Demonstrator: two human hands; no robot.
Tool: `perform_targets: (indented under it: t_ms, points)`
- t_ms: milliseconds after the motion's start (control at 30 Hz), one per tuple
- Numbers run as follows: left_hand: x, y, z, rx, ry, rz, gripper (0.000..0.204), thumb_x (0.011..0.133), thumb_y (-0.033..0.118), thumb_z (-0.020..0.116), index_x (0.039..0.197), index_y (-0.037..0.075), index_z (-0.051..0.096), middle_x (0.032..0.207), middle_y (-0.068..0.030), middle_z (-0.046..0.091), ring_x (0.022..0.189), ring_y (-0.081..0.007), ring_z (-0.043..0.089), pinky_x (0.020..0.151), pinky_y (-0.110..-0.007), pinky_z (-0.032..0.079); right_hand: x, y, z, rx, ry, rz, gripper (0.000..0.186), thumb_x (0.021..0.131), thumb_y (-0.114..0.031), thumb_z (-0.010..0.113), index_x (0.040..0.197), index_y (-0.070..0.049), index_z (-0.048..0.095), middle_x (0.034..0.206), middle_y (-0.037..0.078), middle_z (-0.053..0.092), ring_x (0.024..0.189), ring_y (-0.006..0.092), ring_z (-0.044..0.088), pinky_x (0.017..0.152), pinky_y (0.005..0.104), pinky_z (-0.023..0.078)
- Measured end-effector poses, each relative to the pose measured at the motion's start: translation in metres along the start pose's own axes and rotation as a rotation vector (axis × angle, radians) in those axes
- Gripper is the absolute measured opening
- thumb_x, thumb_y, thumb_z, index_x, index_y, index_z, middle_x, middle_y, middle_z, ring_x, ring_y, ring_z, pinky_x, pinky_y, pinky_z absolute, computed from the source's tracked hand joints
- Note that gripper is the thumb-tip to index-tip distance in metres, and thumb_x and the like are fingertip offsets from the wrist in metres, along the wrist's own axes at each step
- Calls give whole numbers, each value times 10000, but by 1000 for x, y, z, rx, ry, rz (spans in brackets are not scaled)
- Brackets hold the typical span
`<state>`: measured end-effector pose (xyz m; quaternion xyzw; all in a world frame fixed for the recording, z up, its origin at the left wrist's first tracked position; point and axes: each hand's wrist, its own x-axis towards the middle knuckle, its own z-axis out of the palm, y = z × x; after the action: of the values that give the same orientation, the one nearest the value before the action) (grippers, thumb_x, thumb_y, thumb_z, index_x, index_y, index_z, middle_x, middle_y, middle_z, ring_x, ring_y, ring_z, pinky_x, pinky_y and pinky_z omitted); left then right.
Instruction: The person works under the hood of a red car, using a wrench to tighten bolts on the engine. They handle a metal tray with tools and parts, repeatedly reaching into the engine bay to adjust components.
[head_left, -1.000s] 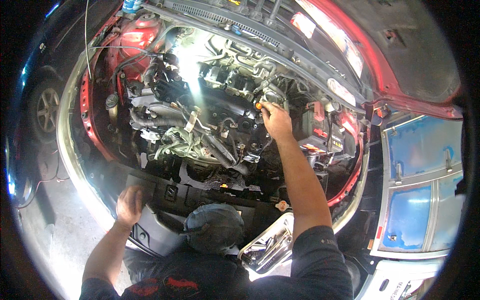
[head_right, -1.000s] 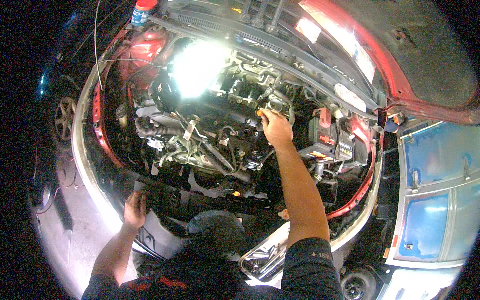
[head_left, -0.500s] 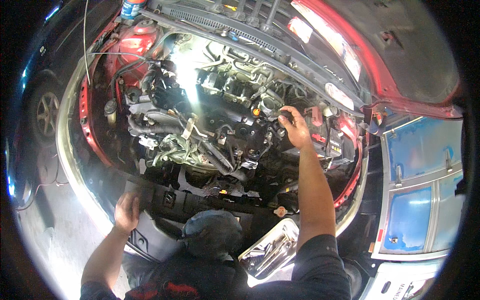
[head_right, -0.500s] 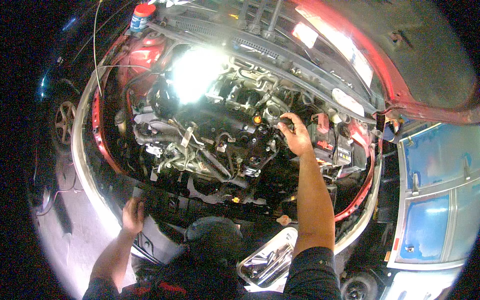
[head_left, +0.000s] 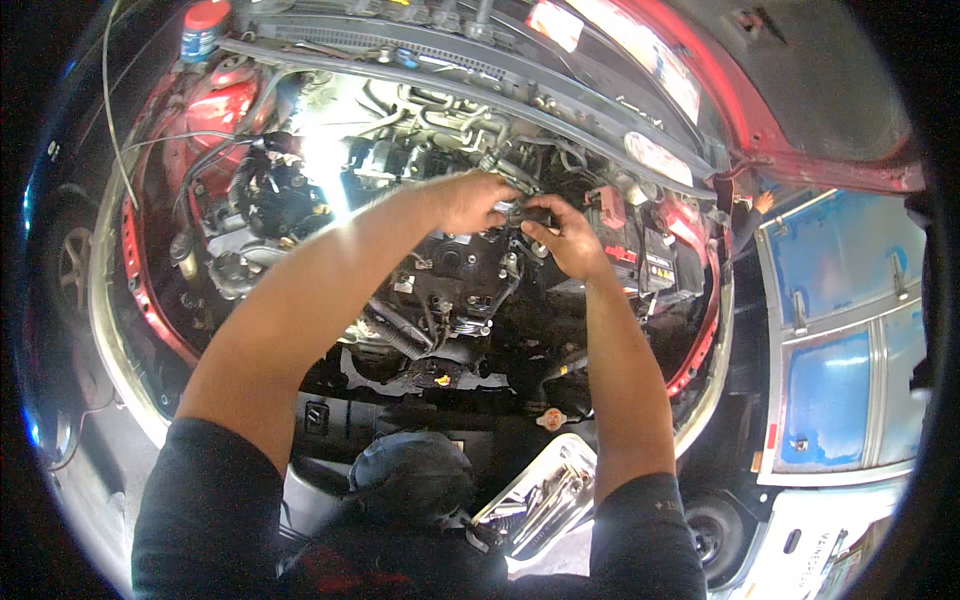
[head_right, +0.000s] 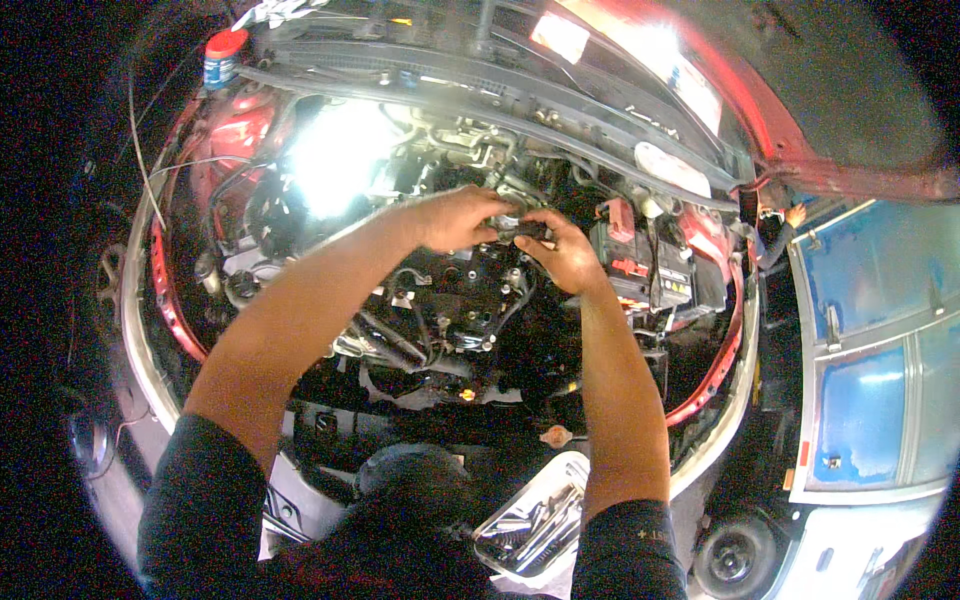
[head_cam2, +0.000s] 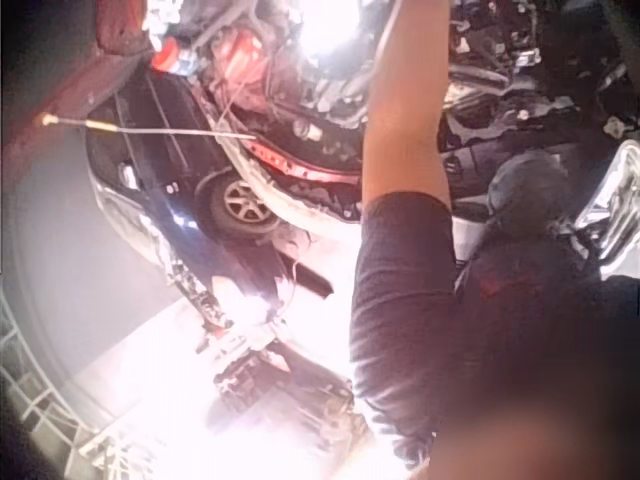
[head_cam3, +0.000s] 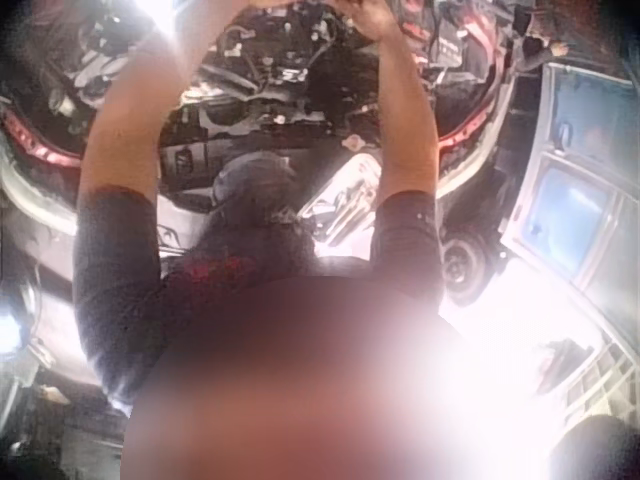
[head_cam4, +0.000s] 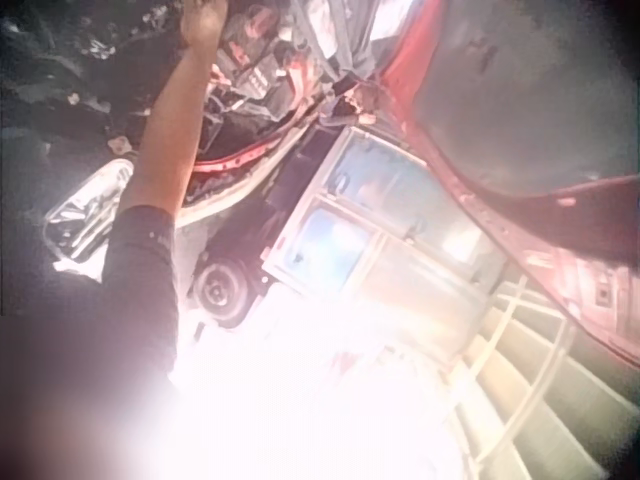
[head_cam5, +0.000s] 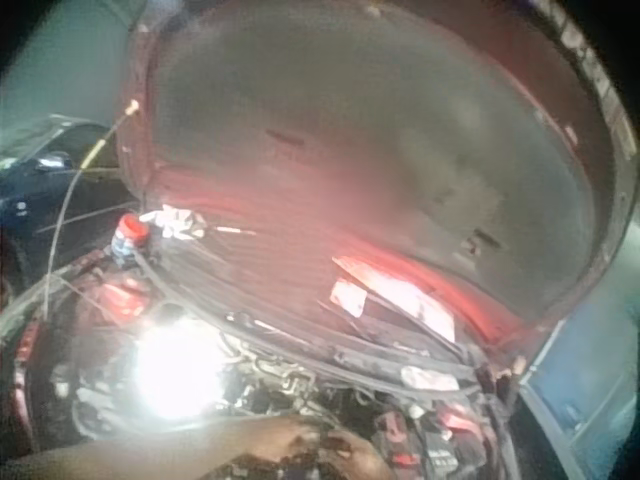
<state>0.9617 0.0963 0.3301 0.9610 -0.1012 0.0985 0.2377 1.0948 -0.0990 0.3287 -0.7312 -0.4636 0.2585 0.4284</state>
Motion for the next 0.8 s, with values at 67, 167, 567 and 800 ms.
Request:
perform_targets:
  t_ms: [67, 167, 567, 800]
  points:
    - [23, -18, 0, -53, -230, -49, 315, 890, 229, 623, 1159, 65, 621, 1026, -173, 669, 992, -318, 643, 878, -436, 498, 5, 1, -5, -121, 14, -7, 399, 850, -217, 743, 1181, -56, 589, 1130, 68, 604, 1061, 160, 559, 898, 306, 493]
    - [26, -35, -5, -108, -144, 29, 269, 875, 272, 664, 1035, 56, 677, 885, -136, 706, 831, -271, 681, 759, -390, 519, 14, 5, -7, -281, 35, -46, 424, 841, -279, 748, 1185, -74, 608, 1128, 84, 633, 1065, 185, 575, 905, 324, 471]
    - [-3, -59, 3, -36, 68, -88, 283, 852, 346, 654, 959, 96, 736, 844, -158, 692, 800, -336, 666, 744, -421, 511, 58, -6, 18, -369, -108, -232, 327, 890, -263, 686, 1089, -19, 603, 997, 91, 644, 959, 155, 566, 869, 322, 444]
    - [-15, -58, 14, 43, 59, -152, 275, 866, 347, 660, 1000, 119, 733, 910, -141, 702, 857, -308, 669, 791, -383, 523, 71, -7, 22, -500, -191, -258, 295, 877, -242, 691, 1052, -29, 587, 969, 90, 634, 953, 172, 571, 864, 337, 444]
